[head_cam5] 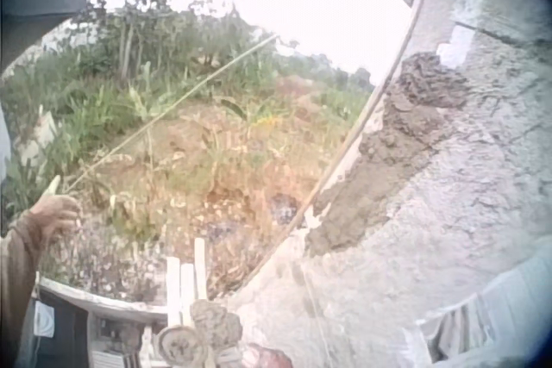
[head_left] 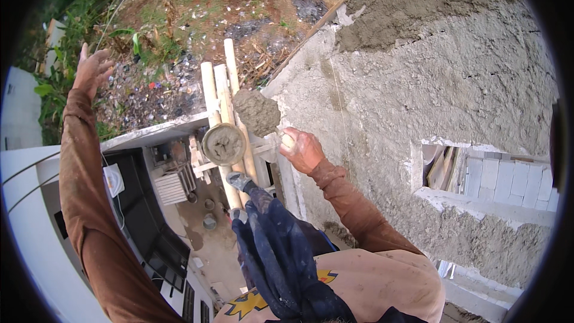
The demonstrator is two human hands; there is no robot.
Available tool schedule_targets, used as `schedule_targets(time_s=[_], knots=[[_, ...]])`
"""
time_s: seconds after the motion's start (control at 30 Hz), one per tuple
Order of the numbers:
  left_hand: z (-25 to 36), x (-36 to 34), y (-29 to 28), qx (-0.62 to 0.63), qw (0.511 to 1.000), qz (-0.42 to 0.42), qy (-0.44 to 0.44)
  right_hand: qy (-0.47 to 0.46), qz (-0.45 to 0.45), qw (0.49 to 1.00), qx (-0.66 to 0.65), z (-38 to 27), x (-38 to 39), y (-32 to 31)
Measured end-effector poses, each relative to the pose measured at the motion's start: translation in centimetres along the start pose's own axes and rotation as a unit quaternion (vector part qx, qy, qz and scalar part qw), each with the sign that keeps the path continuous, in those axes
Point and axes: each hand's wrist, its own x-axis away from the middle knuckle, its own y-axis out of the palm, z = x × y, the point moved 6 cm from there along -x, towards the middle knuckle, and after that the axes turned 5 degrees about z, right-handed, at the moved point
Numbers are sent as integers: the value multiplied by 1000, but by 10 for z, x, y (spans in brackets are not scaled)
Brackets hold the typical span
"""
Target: The person applies mortar to a concrete wall using a trowel while standing on a bamboo scaffold and holding a bucket of mortar.
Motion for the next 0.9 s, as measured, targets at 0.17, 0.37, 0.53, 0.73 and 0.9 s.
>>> schedule_targets(time_s=[0.17,0.37,0.53,0.73,0.9], knots=[[63,28,-13,-16,1000,13,24,-42,-260,890,-372,-127,-5,27],[85,33,-33,-55,995,70,47,124,-358,730,-569,-58,-61,8],[2,-6,-33,-12,997,-19,-76,105,320,893,-299,80,-35,-202],[-29,17,42,-75,989,54,115,171,209,957,-102,54,59,-124],[-142,-3,25,-48,986,36,158,6,-73,997,9,130,32,181]])
